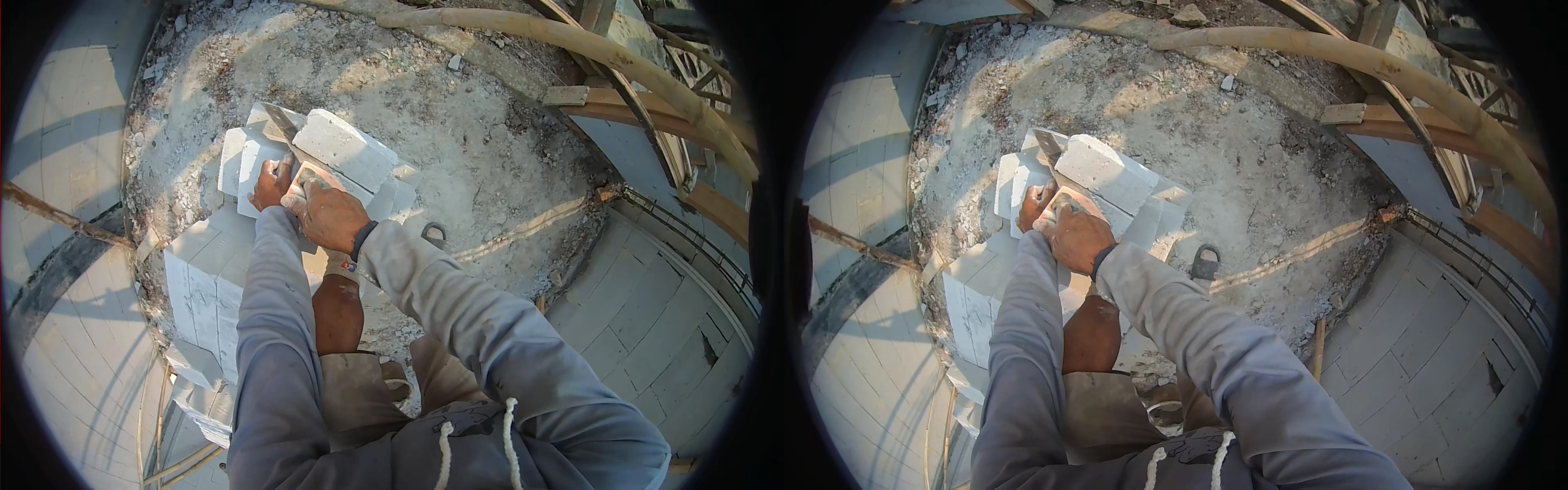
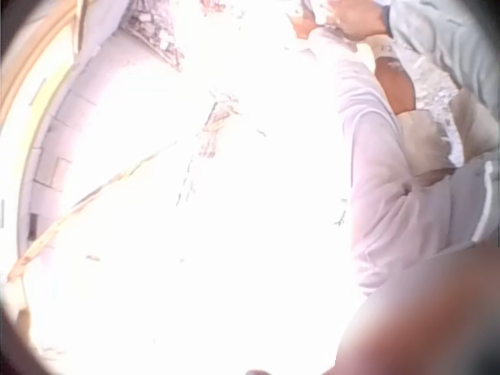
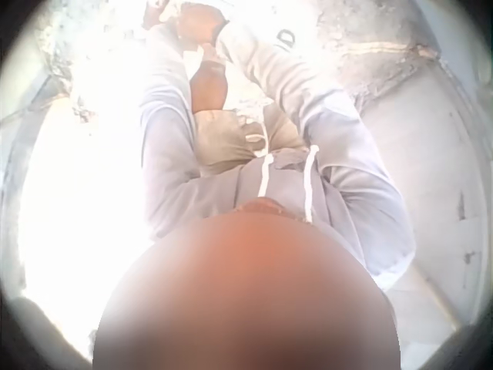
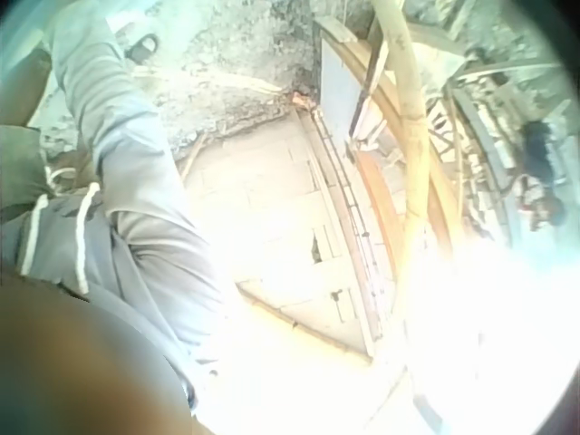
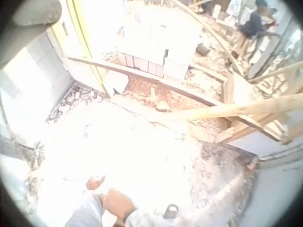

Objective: The person cuts a concrete block using a hand saw, scoops mortar from a bucket to coat the block with a trowel, and installs the block onto a wall structure.

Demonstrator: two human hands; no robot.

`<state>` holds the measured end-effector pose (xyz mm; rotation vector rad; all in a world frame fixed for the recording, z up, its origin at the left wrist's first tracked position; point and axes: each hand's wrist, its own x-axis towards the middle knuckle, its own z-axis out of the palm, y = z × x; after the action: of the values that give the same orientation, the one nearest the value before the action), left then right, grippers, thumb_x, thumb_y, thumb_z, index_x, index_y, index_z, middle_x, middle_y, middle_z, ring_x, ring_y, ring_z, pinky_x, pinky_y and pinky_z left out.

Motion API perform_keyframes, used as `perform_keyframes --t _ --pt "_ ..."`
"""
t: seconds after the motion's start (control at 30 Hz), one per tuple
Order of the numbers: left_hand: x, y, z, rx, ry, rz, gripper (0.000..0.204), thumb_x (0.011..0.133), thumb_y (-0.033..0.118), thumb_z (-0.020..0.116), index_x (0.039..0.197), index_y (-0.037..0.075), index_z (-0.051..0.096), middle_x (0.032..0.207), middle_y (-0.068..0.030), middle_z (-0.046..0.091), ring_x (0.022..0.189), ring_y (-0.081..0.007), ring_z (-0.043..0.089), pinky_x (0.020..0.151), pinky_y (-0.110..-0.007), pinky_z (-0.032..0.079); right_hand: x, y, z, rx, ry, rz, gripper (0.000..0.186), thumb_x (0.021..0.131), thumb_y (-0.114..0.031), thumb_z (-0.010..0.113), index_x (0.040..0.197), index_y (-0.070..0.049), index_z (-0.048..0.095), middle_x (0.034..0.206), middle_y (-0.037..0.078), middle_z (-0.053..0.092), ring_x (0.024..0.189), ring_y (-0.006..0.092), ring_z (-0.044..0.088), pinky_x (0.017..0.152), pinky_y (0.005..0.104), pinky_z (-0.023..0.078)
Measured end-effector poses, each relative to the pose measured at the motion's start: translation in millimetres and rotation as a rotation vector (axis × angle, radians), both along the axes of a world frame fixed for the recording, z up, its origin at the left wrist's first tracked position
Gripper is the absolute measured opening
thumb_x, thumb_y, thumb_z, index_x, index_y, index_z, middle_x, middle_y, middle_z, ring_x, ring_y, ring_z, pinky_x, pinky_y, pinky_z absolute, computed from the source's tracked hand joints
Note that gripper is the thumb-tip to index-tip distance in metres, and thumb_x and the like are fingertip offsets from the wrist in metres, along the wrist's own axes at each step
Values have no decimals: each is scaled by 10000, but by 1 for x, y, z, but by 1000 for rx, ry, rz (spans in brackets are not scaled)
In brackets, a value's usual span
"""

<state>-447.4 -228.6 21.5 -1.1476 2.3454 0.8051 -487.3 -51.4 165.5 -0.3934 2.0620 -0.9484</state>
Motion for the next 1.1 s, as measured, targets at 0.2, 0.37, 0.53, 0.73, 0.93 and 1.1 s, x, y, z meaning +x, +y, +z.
perform_keyframes --t 0.2,0.37,0.53,0.73,0.93,1.1 --pt "5 -1 24 -153 -18 -2 515 820 595 534 1081 162 629 1069 -107 676 1071 -336 589 1066 -552 205 113 151 58 -73 93 55 418 921 -377 511 1031 25 529 858 232 607 739 397 622 650 484 492" --pt "13 -8 26 -213 62 11 518 819 589 542 1034 128 640 1025 -138 677 1018 -346 606 961 -489 325 91 130 69 -159 112 38 402 898 -308 535 1086 48 519 799 235 614 763 412 628 664 482 493" --pt "-16 16 12 -184 37 5 524 825 596 529 1094 156 617 1075 -119 671 1087 -341 581 1048 -550 231 45 0 0 -29 -8 60 476 943 -390 472 1086 64 488 895 269 616 815 426 617 719 489 485" --pt "8 -4 20 -225 -15 23 551 827 611 516 1122 156 613 1102 -120 665 1106 -342 574 1086 -538 185 84 131 37 -87 -21 75 467 904 -362 554 1105 55 494 1003 277 599 907 424 601 798 457 484" --pt "4 14 18 -148 -18 25 564 813 610 526 1133 153 615 1102 -133 663 1110 -340 573 1077 -533 200 110 165 81 110 88 88 420 792 -281 691 1032 24 530 855 232 591 785 422 591 714 453 494" --pt "10 -1 14 -156 40 57 542 814 587 532 1125 152 620 1111 -129 659 1111 -341 570 1062 -526 224 95 151 81 213 102 -128 185 747 -98 639 877 -3 548 766 204 592 695 396 605 638 465 497"
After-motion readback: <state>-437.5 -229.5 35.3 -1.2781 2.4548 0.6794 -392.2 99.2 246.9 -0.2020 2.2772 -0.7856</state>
